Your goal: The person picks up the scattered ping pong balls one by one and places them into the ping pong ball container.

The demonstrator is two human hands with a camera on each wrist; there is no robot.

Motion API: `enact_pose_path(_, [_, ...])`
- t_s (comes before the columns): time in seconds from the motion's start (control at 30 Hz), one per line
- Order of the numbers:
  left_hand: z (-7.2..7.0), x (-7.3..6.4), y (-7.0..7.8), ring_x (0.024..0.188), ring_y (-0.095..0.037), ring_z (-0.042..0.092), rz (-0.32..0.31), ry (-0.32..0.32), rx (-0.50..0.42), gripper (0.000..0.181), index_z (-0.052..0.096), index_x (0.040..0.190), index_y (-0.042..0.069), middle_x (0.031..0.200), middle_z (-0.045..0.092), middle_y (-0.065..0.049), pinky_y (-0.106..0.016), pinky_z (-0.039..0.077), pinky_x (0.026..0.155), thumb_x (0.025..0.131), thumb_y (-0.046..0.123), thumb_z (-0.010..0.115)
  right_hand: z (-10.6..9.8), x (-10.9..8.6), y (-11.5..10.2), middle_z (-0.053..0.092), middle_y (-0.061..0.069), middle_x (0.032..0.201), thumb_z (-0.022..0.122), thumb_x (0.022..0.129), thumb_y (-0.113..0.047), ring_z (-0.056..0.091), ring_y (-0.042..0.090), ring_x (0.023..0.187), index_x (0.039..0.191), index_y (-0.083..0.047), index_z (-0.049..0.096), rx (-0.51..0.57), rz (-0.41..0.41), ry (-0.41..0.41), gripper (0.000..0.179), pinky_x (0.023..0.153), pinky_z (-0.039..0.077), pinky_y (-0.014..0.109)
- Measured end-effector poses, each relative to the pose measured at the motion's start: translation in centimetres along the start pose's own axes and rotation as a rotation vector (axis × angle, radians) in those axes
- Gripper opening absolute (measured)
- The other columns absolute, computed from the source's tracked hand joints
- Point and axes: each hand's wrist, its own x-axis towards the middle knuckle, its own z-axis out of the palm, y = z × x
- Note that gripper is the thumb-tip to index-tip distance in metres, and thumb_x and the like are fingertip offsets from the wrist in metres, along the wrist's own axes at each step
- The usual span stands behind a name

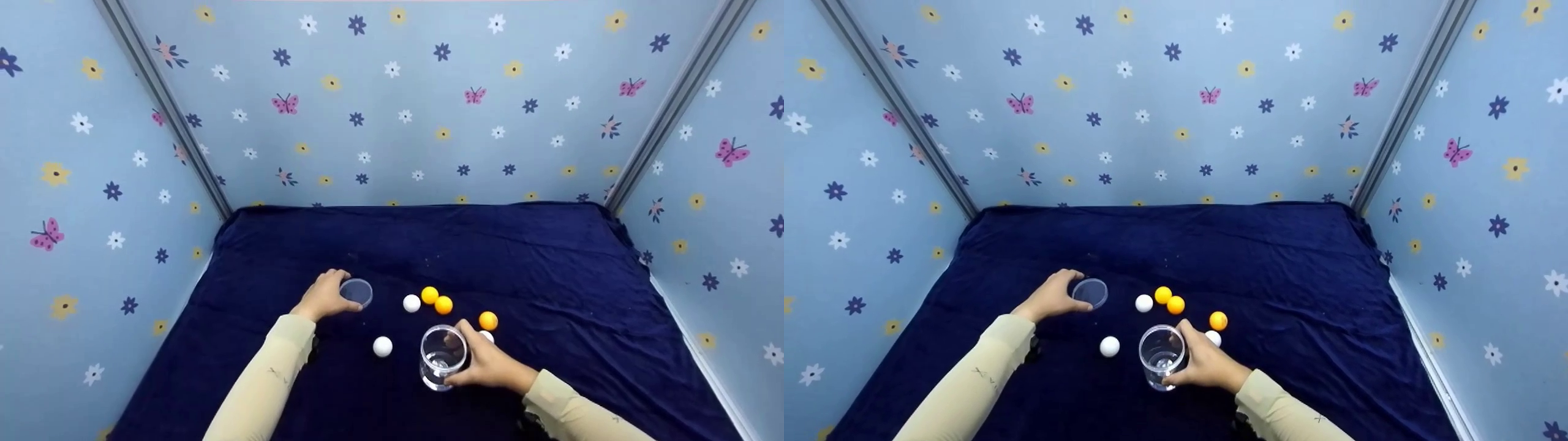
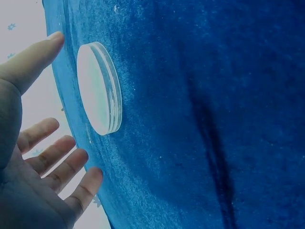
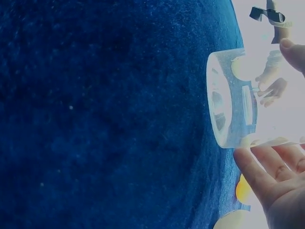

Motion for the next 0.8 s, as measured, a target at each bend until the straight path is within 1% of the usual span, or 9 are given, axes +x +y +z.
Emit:
enact_pose_path(0.2, [-0.2,-0.6,0.4,0.126,-0.04,0.059,0.008,0.007,-0.007,0.084,0.062,0.145,0.0,0.14,0.065,-0.022,-0.059,0.052,0.106,0.078,0.035,0.097,0.0,0.0,0.0,0.071,0.019,0.118,0.104,0.069,-0.021,0.072,0.038,0.11,0.121,0.002,0.05,-0.008,-0.003,0.003,0.078,0.104,0.058,0.039])
enact_pose_path(0.43, [0.1,-1.4,0.7,0.127,-0.04,0.059,0.034,0.002,-0.008,0.082,0.064,0.144,0.0,0.14,0.065,-0.021,-0.059,0.052,0.107,0.078,0.035,0.097,0.2,0.0,0.0,0.072,0.019,0.117,0.103,0.072,-0.025,0.073,0.036,0.109,0.121,0.0,0.05,-0.015,-0.011,0.0,0.076,0.103,0.059,0.036])
enact_pose_path(0.63, [0.5,-2.2,1.6,0.129,-0.039,0.06,0.062,-0.01,-0.003,0.081,0.065,0.143,0.001,0.141,0.065,-0.018,-0.057,0.052,0.11,0.077,0.036,0.097,0.1,-0.1,-0.2,0.072,0.018,0.117,0.103,0.071,-0.024,0.073,0.035,0.108,0.12,0.0,0.05,-0.016,-0.017,0.0,0.076,0.102,0.059,0.037])
enact_pose_path(0.8, [0.5,-2.8,2.4,0.134,-0.037,0.059,0.073,-0.028,-0.015,0.078,0.066,0.141,0.003,0.142,0.065,-0.016,-0.056,0.05,0.113,0.077,0.035,0.097,0.0,0.0,-0.4,0.072,0.016,0.116,0.104,0.069,-0.022,0.073,0.035,0.107,0.12,0.0,0.051,-0.012,-0.021,0.004,0.077,0.101,0.059,0.038])
